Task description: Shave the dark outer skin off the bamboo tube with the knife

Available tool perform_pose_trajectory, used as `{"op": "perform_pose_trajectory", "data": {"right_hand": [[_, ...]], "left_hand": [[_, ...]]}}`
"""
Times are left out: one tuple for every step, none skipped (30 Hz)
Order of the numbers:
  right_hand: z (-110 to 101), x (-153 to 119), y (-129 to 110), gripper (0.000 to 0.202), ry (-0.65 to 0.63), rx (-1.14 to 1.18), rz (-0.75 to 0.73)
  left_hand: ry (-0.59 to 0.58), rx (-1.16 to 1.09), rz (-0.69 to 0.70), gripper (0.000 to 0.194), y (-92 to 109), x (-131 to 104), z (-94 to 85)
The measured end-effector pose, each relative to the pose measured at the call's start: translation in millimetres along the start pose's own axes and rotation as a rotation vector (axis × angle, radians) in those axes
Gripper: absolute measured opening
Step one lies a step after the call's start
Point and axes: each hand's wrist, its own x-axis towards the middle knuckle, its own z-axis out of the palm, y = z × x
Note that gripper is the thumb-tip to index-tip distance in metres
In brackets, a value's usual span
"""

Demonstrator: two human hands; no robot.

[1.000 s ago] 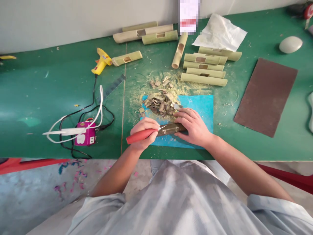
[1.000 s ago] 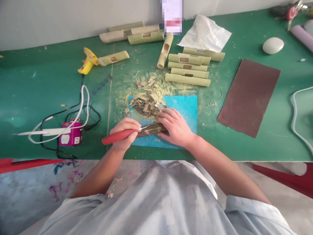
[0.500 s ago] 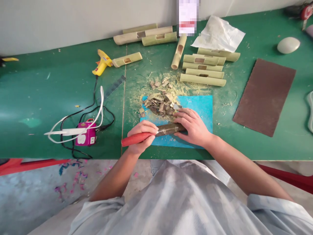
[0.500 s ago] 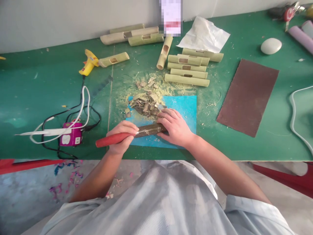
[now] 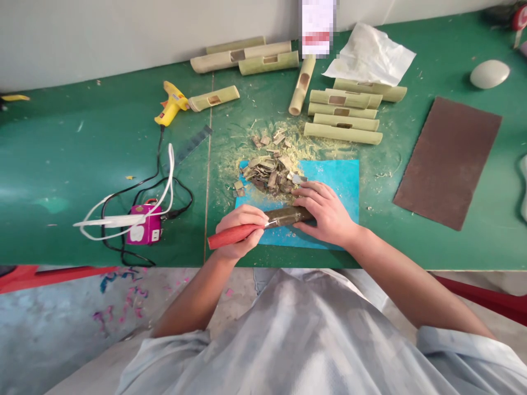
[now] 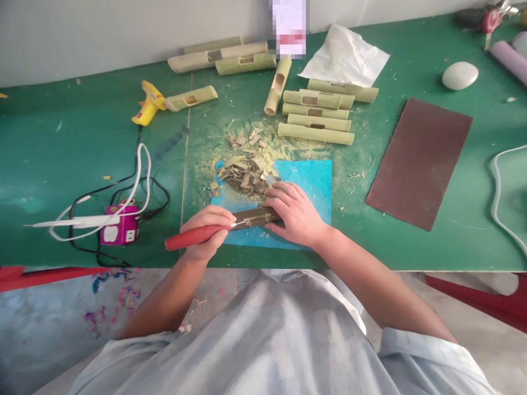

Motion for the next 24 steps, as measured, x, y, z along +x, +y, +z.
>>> {"op": "perform_pose_trajectory", "data": {"right_hand": [[-0.3, 0.1, -0.3, 0.039, 0.000, -0.001, 0.000], [-0.4, 0.1, -0.5, 0.039, 0.001, -0.001, -0.001], [-0.2, 0.0, -0.5, 0.038, 0.002, -0.001, -0.001], [0.1, -0.1, -0.6, 0.038, 0.003, -0.001, 0.001], [0.5, -0.3, -0.5, 0.038, 0.004, 0.000, 0.002], [1.0, -0.6, -0.3, 0.038, 0.005, 0.001, 0.003], [1.6, -0.8, -0.1, 0.039, 0.006, 0.001, 0.005], [2.1, -1.0, 0.1, 0.039, 0.007, 0.000, 0.005], [2.5, -1.1, 0.4, 0.039, 0.008, -0.002, 0.004], [2.8, -1.1, 0.6, 0.039, 0.010, -0.005, 0.002], [2.9, -1.1, 0.7, 0.039, 0.012, -0.009, -0.001], [2.9, -1.0, 0.8, 0.038, 0.014, -0.012, -0.003], [2.7, -0.9, 0.8, 0.038, 0.015, -0.015, -0.007], [2.5, -0.7, 0.7, 0.039, 0.016, -0.017, -0.010], [2.3, -0.5, 0.6, 0.039, 0.017, -0.019, -0.014], [2.0, -0.4, 0.5, 0.039, 0.018, -0.021, -0.017], [1.8, -0.3, 0.4, 0.039, 0.019, -0.023, -0.021], [1.6, -0.3, 0.4, 0.039, 0.021, -0.025, -0.025], [1.5, -0.3, 0.4, 0.039, 0.024, -0.027, -0.029], [1.4, -0.4, 0.5, 0.039, 0.026, -0.028, -0.031], [1.4, -0.5, 0.6, 0.039, 0.028, -0.029, -0.032], [1.4, -0.7, 0.7, 0.040, 0.029, -0.029, -0.032], [1.4, -0.8, 0.8, 0.040, 0.028, -0.028, -0.031], [1.4, -1.0, 0.9, 0.040, 0.026, -0.028, -0.028]], "left_hand": [[0.004, -0.002, -0.004, 0.010, -0.8, -0.7, -0.1], [0.007, -0.005, -0.007, 0.011, -1.6, -1.3, -0.1], [0.008, -0.010, -0.010, 0.011, -2.2, -1.8, 0.0], [0.006, -0.015, -0.011, 0.010, -2.7, -2.1, 0.2], [0.004, -0.022, -0.012, 0.009, -3.0, -2.2, 0.4], [0.001, -0.030, -0.013, 0.007, -3.3, -2.2, 0.6], [-0.003, -0.037, -0.015, 0.005, -3.5, -2.1, 0.7], [-0.006, -0.045, -0.019, 0.004, -3.6, -1.8, 0.7], [-0.007, -0.051, -0.026, 0.003, -3.7, -1.5, 0.6], [-0.009, -0.055, -0.033, 0.003, -3.9, -1.3, 0.5], [-0.012, -0.060, -0.040, 0.004, -4.2, -1.2, 0.4], [-0.013, -0.064, -0.048, 0.004, -4.6, -1.1, 0.4], [-0.010, -0.071, -0.054, 0.004, -5.2, -1.2, 0.6], [-0.001, -0.080, -0.058, 0.006, -5.8, -1.4, 1.0], [0.012, -0.090, -0.061, 0.007, -6.5, -1.6, 1.6], [0.025, -0.100, -0.062, 0.009, -7.1, -1.8, 2.2], [0.034, -0.108, -0.062, 0.010, -7.6, -1.9, 2.8], [0.035, -0.113, -0.060, 0.010, -7.8, -1.9, 3.4], [0.028, -0.112, -0.058, 0.008, -7.7, -1.8, 3.7], [0.015, -0.109, -0.055, 0.006, -7.3, -1.6, 3.9], [0.003, -0.103, -0.052, 0.004, -6.7, -1.2, 4.0], [-0.006, -0.097, -0.048, 0.002, -6.0, -0.7, 4.0], [-0.010, -0.091, -0.044, 0.001, -5.2, -0.2, 4.0], [-0.010, -0.086, -0.039, 0.001, -4.5, 0.5, 4.1]]}}
